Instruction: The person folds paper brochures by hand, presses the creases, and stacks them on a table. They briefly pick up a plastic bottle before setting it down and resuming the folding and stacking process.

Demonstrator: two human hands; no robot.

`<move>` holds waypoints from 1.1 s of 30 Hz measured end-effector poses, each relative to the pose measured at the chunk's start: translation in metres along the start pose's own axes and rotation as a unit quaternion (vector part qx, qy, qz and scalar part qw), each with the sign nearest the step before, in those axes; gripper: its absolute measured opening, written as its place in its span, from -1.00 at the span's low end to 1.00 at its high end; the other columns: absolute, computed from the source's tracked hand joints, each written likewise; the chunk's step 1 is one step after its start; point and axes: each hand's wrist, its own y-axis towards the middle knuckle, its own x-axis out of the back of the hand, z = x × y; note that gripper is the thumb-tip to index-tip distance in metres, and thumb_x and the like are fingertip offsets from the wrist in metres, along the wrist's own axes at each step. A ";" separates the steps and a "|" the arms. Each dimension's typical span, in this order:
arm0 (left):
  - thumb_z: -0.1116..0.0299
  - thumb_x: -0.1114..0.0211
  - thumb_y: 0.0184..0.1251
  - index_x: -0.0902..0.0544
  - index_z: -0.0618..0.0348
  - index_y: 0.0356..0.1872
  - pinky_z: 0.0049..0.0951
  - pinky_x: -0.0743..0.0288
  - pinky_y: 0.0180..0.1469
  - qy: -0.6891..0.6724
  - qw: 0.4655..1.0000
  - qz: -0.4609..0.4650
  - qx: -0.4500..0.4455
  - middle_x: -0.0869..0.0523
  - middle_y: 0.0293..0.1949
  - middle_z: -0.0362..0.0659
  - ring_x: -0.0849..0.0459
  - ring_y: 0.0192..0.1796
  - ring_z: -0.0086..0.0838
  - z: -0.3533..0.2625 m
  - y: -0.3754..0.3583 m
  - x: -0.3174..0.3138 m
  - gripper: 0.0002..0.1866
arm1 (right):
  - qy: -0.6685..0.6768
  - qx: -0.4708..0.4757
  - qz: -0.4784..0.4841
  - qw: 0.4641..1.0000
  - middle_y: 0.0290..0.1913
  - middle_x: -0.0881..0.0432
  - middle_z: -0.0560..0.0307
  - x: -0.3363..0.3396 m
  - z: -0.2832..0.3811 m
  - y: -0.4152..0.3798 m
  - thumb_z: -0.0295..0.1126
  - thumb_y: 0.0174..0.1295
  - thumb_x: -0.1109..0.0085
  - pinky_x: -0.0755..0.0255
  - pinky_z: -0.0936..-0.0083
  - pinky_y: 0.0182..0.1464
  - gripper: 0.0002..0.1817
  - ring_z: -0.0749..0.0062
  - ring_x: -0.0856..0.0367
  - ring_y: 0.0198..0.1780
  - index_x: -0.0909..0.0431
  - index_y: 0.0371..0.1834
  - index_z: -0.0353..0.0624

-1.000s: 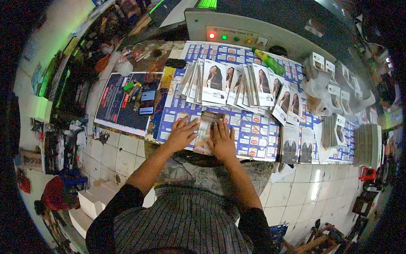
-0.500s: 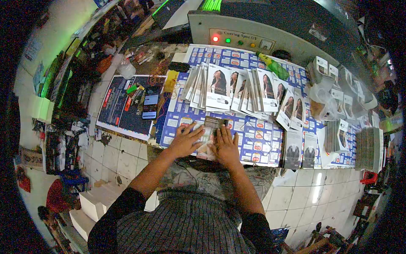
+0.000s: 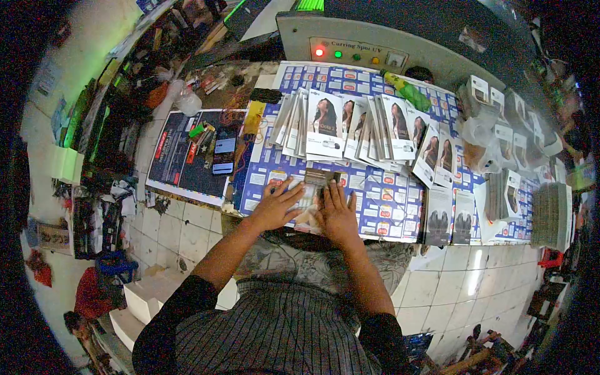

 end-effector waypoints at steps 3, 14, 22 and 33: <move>-0.06 -0.15 0.45 -0.37 0.00 0.46 0.21 0.04 0.46 0.002 1.000 0.007 0.003 -0.22 0.58 -0.24 -0.04 0.62 -0.18 0.000 0.000 -0.001 -0.35 | -0.010 0.009 -0.014 1.000 0.62 -0.03 -0.12 -0.002 -0.001 -0.002 0.12 0.39 -0.04 0.22 -0.24 0.53 -0.17 -0.02 0.04 0.63 -0.19 0.51 -0.31; -0.31 -0.14 0.31 -0.40 0.08 0.43 0.17 -0.04 0.43 0.040 0.999 0.000 -0.029 -0.29 0.53 -0.19 -0.12 0.57 -0.20 -0.008 0.006 0.016 -0.17 | -0.085 -0.227 -0.133 0.961 0.44 -0.31 -0.18 0.009 -0.100 -0.045 -0.21 0.28 -0.24 0.02 -0.38 0.43 -0.31 -0.13 -0.22 0.47 -0.28 0.47 -0.15; -0.24 -0.27 0.24 -0.44 -0.20 0.42 0.22 -0.05 0.36 0.048 0.998 0.043 -0.027 -0.34 0.48 -0.10 -0.20 0.52 -0.10 -0.014 0.017 0.022 -0.26 | 0.143 -0.139 -0.084 0.976 0.06 -0.53 -0.09 0.047 -0.071 -0.040 -0.28 0.18 -0.37 -0.53 0.19 0.00 -0.38 -0.06 -0.59 -0.02 -0.46 0.35 -0.06; -0.11 -0.40 0.17 -0.41 -0.41 0.44 0.32 0.08 0.44 0.003 0.989 0.144 0.021 -0.21 0.52 -0.04 -0.10 0.55 0.01 -0.020 0.030 0.029 -0.24 | -0.097 -0.080 -0.168 0.978 -0.19 -0.57 0.18 0.040 -0.055 0.008 -0.32 0.20 -0.20 -0.36 0.21 -0.14 -0.50 0.22 -0.55 -0.14 -0.57 0.27 0.22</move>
